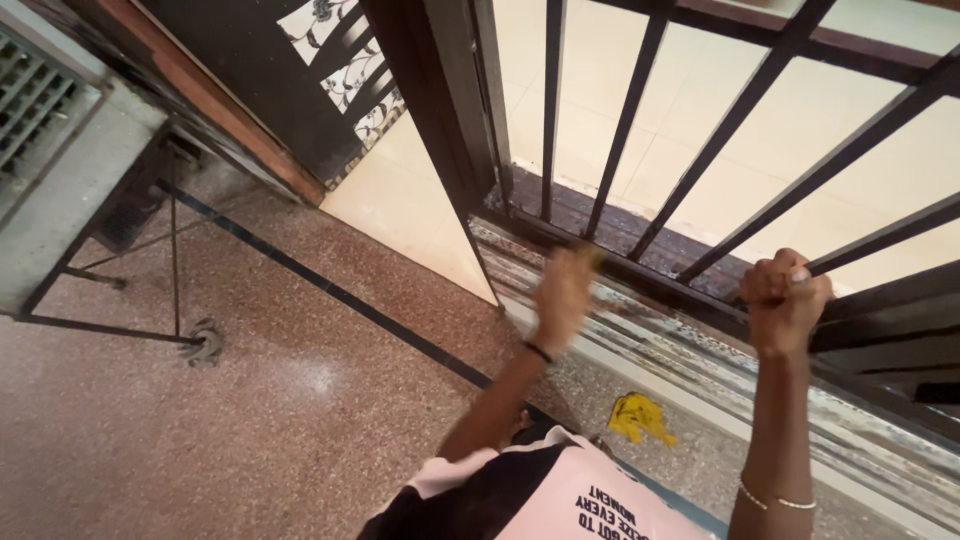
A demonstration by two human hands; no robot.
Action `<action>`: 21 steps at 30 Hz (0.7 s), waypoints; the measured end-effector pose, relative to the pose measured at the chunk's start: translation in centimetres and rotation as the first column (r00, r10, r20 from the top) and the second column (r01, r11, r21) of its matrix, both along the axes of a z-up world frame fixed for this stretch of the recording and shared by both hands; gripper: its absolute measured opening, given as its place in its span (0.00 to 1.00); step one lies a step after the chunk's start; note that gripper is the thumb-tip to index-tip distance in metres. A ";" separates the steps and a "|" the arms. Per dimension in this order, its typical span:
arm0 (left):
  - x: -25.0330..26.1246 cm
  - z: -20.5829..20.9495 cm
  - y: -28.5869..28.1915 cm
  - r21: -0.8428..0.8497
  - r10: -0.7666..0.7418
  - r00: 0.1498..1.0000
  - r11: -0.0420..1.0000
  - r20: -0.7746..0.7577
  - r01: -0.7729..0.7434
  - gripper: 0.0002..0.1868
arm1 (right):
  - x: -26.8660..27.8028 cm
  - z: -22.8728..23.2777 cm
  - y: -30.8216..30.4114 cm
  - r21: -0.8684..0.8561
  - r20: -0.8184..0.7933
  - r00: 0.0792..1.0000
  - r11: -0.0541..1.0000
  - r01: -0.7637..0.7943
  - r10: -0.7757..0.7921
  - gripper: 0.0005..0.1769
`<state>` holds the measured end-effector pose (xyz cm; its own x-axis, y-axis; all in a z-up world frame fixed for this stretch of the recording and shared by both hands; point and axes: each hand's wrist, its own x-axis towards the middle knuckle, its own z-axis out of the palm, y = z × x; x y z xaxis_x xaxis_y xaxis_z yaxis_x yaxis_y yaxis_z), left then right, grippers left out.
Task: The person wipes the metal bars and the lower frame of a black door gate with a yellow cloth.
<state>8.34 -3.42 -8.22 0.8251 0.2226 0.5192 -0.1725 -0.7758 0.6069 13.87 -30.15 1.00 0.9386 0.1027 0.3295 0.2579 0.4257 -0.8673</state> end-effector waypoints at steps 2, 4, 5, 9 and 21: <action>-1.0 0.1 -5.7 -0.095 -0.215 0.975 0.971 0.057 0.220 0.17 | 0.0 0.3 -0.6 0.055 -0.027 0.992 0.991 -0.118 0.120 0.34; -1.2 -0.4 -8.5 0.248 -0.401 0.909 0.874 -0.115 0.418 0.18 | -0.4 0.6 -0.4 -0.070 0.006 1.000 0.998 -0.007 0.007 0.29; -1.0 -0.9 -7.6 0.322 -0.398 0.907 0.848 -0.135 0.420 0.16 | -0.7 0.7 0.0 -0.128 0.025 0.999 0.991 0.050 -0.048 0.27; 2.3 -1.4 1.6 0.524 -0.431 0.887 0.800 0.165 0.292 0.26 | -1.1 1.1 0.4 -0.098 0.020 0.998 0.993 0.058 -0.056 0.23; 0.6 0.8 -3.7 -0.078 0.049 0.986 0.995 -0.159 -0.062 0.06 | -0.2 -0.1 -0.3 -0.036 0.038 0.999 0.999 -0.022 0.023 0.23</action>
